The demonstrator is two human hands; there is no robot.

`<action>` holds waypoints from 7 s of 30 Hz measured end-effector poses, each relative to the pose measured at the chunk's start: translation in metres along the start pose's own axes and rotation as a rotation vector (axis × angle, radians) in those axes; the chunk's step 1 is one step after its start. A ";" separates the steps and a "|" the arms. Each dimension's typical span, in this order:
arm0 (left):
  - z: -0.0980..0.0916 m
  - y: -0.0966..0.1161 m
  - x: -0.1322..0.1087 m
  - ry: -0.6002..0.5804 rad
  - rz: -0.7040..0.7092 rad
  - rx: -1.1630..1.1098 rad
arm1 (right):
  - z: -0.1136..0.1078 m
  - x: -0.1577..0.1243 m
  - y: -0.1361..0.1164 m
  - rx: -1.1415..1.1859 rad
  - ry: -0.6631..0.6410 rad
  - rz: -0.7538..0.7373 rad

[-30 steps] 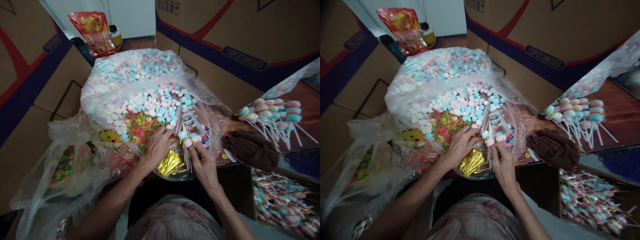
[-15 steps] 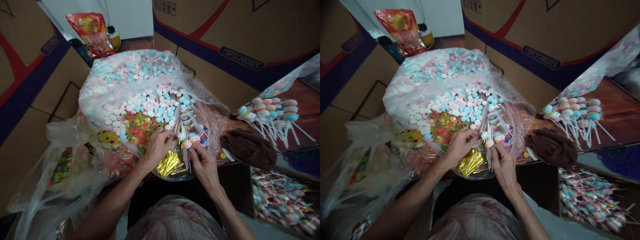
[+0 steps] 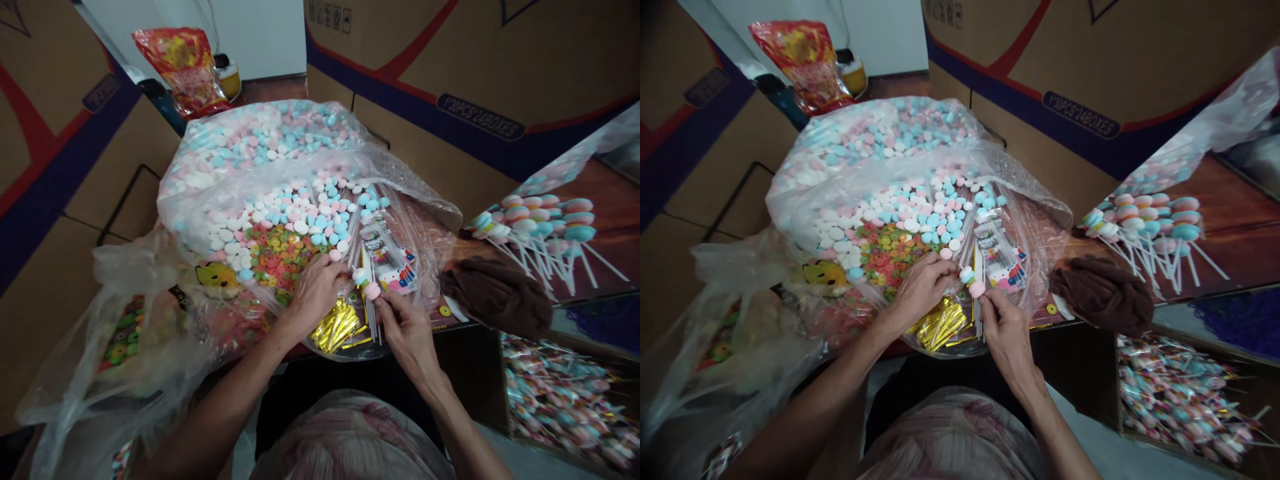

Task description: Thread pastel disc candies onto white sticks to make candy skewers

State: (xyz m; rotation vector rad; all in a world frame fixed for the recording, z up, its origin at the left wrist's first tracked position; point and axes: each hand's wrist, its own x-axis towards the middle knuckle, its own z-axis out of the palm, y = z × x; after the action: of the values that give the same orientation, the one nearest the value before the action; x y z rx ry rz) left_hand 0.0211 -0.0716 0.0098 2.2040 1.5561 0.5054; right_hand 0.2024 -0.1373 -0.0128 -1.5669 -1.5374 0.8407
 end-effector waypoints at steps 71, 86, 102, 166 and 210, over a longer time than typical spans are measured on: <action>-0.009 0.003 -0.015 0.145 -0.621 -1.746 | 0.024 -0.002 -0.017 0.103 -0.095 -0.104; -0.001 0.013 -0.011 0.040 -0.504 -1.433 | 0.026 0.000 -0.016 0.081 0.013 -0.116; -0.014 -0.010 0.018 0.057 0.070 0.181 | 0.016 0.002 0.006 0.176 0.116 0.032; 0.007 -0.022 0.010 0.301 -0.072 -0.502 | 0.013 0.005 -0.013 -0.039 -0.106 0.089; 0.010 -0.031 0.006 0.253 -0.290 -0.716 | -0.097 0.027 0.007 -0.318 0.390 -0.101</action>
State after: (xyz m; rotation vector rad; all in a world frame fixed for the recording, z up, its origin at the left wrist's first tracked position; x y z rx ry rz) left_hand 0.0034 -0.0573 -0.0140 1.3929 1.4667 1.0773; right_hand 0.2916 -0.1176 0.0294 -1.7355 -1.4922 0.2180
